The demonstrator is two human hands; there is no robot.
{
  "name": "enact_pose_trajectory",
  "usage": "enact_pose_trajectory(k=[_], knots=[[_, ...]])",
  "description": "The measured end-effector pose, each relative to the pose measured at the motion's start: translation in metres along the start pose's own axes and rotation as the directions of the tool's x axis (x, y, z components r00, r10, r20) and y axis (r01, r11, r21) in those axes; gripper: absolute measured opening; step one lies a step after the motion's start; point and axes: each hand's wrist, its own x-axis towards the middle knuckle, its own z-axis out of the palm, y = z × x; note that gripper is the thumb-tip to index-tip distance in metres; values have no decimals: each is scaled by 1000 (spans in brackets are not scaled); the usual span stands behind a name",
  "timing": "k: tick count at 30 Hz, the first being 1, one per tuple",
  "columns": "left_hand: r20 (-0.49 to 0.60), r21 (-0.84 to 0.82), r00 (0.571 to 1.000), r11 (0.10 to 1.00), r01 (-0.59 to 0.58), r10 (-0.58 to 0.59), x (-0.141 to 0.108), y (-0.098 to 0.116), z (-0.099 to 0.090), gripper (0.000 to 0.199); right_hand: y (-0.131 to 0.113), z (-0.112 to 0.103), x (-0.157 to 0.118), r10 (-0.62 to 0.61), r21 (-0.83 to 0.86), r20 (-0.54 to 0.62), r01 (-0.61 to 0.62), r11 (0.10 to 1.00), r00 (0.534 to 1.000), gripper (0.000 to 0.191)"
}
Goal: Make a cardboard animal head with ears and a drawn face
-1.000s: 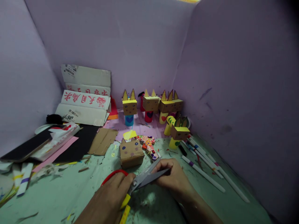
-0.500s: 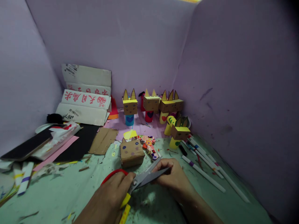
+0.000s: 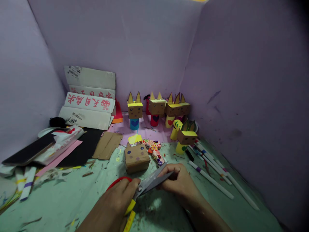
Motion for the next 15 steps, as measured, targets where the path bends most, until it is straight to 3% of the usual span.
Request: enact_pose_trajectory(k=[6, 15], knots=[[34, 84, 999, 996, 9, -12, -1, -3, 6, 57, -6, 3, 0, 13, -11, -2, -13, 1000, 1000, 7], [3, -38, 1000, 999, 1, -1, -1, -8, 7, 50, -4, 5, 0, -43, -12, -15, 43, 999, 999, 7]])
